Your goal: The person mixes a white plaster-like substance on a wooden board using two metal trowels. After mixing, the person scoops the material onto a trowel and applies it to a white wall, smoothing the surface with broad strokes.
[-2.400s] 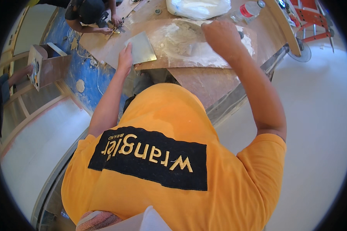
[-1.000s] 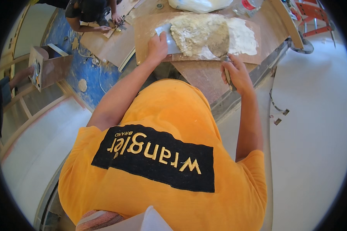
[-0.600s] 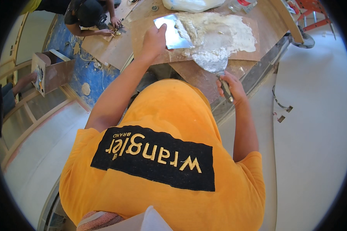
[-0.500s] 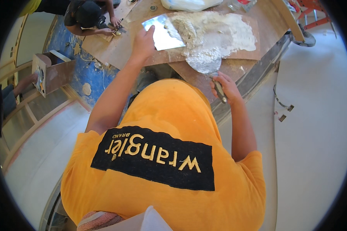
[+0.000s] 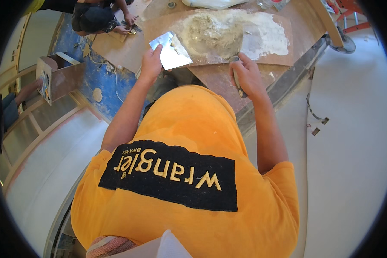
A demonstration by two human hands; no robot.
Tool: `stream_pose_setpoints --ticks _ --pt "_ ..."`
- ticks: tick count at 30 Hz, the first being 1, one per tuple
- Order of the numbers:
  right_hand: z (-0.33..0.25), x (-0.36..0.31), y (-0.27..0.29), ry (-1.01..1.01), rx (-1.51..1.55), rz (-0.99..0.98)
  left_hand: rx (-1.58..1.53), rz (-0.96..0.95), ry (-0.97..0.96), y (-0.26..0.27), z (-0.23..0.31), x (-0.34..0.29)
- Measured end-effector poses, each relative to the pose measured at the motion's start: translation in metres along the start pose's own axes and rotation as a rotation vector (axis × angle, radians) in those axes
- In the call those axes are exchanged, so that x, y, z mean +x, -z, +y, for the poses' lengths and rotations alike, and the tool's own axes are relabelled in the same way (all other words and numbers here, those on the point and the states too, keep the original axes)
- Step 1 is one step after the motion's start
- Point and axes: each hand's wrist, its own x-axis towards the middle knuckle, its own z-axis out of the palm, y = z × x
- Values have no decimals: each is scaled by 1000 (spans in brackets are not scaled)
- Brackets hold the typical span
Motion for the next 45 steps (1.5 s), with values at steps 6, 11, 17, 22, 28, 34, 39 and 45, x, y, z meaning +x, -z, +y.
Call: stream_pose_setpoints --ticks 6,11,17,22,28,34,39,45 --pt "-43 -11 -37 260 -1184 218 -81 -100 54 -10 -2 -4" --pt "7 2 -51 224 -1415 186 0 -48 -66 -11 -10 13" --pt "-43 -10 -36 168 -1380 107 257 -6 -61 7 19 38" --pt "-6 17 -35 203 -1454 127 281 -161 96 -3 41 79" --pt "-48 -20 -2 154 -1247 48 530 -236 -78 -17 31 144" --pt "-28 -30 38 22 -451 38 606 -353 -322 -48 48 159" --pt "-1 -46 63 -90 189 15 830 -379 -533 -72 81 122" --pt "81 -39 76 -252 704 -99 1042 -474 -642 -101 111 71"
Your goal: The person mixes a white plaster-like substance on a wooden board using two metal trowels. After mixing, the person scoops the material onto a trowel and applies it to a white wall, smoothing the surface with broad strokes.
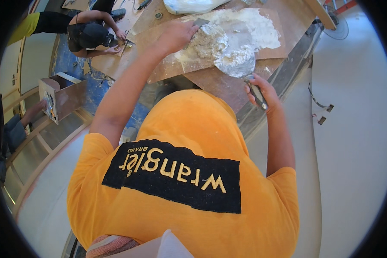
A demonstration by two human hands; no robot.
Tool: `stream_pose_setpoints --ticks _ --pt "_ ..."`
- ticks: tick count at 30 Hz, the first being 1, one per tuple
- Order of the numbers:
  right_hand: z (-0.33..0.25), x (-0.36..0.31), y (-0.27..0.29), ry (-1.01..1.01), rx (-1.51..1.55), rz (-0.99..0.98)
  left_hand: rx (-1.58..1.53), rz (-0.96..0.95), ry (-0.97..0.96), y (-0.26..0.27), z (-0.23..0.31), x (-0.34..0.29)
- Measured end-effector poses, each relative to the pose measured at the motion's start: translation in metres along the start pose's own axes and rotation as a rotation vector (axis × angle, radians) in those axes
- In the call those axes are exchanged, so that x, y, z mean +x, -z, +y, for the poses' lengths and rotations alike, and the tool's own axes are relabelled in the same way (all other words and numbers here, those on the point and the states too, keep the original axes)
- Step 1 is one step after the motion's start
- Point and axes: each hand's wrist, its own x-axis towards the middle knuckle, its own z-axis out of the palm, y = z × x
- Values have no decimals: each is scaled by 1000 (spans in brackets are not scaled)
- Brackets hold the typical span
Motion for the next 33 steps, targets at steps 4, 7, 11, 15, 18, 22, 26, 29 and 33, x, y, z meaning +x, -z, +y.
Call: stream_pose_setpoints --ticks 4,7,11,15,18,22,26,29,33 --pt "29 28 -8 -37 19 -31 112 -61 -117 -5 22 -10" --pt "25 48 -36 19 48 -73 137 -103 -158 -2 37 -24" --pt "2 61 -40 57 -53 15 116 -14 -107 15 43 -47" --pt "-46 39 -67 225 -560 20 -21 137 95 29 31 -75" --pt "-66 24 -95 347 -1161 160 -187 187 244 19 5 -95" --pt "-47 27 -134 563 -1888 332 -309 303 336 -15 -36 -109" --pt "2 52 -115 548 -2123 434 -610 375 518 -55 -58 -111" --pt "-18 35 -104 472 -2243 313 -774 381 625 -73 -63 -120" --pt "-45 25 -124 419 -2157 338 -835 330 599 -80 -57 -131"
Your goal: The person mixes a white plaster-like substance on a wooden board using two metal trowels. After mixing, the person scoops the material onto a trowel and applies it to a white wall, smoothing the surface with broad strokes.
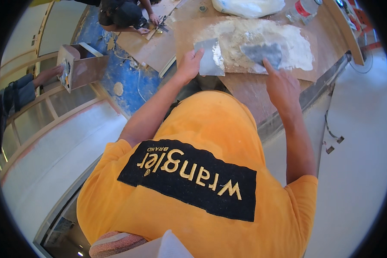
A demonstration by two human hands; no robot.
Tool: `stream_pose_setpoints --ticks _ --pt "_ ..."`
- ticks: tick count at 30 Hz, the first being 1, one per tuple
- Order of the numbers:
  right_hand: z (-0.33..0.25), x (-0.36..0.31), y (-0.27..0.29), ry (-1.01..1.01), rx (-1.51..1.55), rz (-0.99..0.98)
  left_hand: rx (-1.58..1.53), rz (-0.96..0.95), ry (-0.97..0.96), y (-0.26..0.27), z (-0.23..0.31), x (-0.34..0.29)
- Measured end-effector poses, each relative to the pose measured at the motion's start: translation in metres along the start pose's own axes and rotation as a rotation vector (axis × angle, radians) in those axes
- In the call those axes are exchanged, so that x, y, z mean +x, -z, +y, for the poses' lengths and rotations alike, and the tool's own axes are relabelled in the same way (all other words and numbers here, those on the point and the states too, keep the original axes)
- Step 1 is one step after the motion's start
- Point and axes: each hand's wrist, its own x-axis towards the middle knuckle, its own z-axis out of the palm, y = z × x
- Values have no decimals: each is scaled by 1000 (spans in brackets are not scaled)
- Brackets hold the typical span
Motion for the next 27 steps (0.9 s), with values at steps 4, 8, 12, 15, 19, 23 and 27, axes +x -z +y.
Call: stream_pose_setpoints --ticks 4,8,12,15,19,23,27 --pt "-15 19 -29 3 -16 66 -75 -60 62 -19 -8 -4" --pt "0 17 10 27 -18 -71 -217 -54 49 -29 -10 -5" --pt "-8 24 23 15 58 63 -214 -62 66 -39 -9 -8" --pt "-13 36 -17 34 18 39 -246 -59 22 -54 -11 2" --pt "21 20 -1 127 181 131 -183 -38 53 -65 12 3" --pt "39 -2 36 -130 697 -11 -110 6 8 -79 56 8" --pt "68 -20 19 -253 1395 -108 -421 -61 123 -85 78 16"
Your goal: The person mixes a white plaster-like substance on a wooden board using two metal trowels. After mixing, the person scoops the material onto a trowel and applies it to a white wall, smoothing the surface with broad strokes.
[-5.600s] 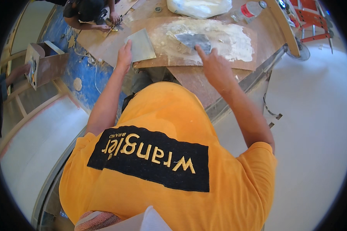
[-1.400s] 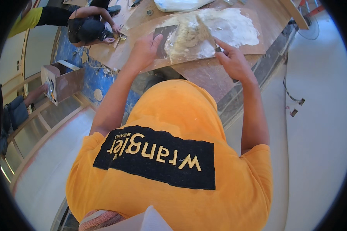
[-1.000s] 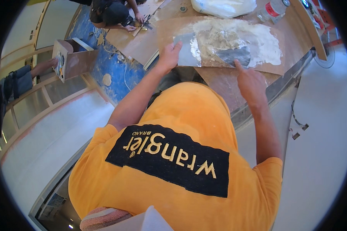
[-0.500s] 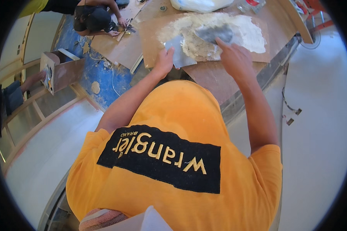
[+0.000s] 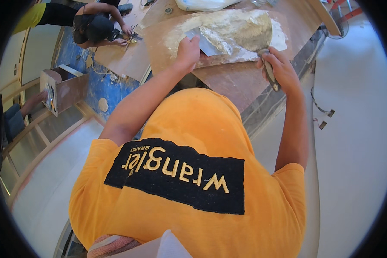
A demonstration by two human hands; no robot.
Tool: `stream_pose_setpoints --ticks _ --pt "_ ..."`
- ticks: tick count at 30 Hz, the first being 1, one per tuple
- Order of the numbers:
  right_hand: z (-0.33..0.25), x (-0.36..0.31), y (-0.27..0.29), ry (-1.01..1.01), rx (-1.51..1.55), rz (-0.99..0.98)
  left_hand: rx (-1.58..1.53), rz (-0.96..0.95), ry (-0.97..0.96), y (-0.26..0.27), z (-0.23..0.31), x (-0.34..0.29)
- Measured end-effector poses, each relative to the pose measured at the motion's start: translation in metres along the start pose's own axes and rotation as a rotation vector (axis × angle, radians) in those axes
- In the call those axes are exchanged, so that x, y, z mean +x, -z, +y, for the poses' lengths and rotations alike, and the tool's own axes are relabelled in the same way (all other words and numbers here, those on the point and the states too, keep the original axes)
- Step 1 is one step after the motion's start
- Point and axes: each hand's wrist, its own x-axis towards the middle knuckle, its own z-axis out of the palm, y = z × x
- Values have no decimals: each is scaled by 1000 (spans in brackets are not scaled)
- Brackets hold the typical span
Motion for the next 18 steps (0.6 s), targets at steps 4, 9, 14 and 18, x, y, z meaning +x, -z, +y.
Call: stream_pose_setpoints --ticks 4,9,14,18 --pt "63 -8 27 -122 277 -66 -136 -70 48 -2 18 -7" --pt "112 -6 15 -229 371 -87 -132 -123 -9 15 22 -9" --pt "109 23 -28 -172 446 -135 -174 -84 -9 48 22 -8" --pt "78 44 -46 -88 368 -101 -158 -34 25 64 21 -10"
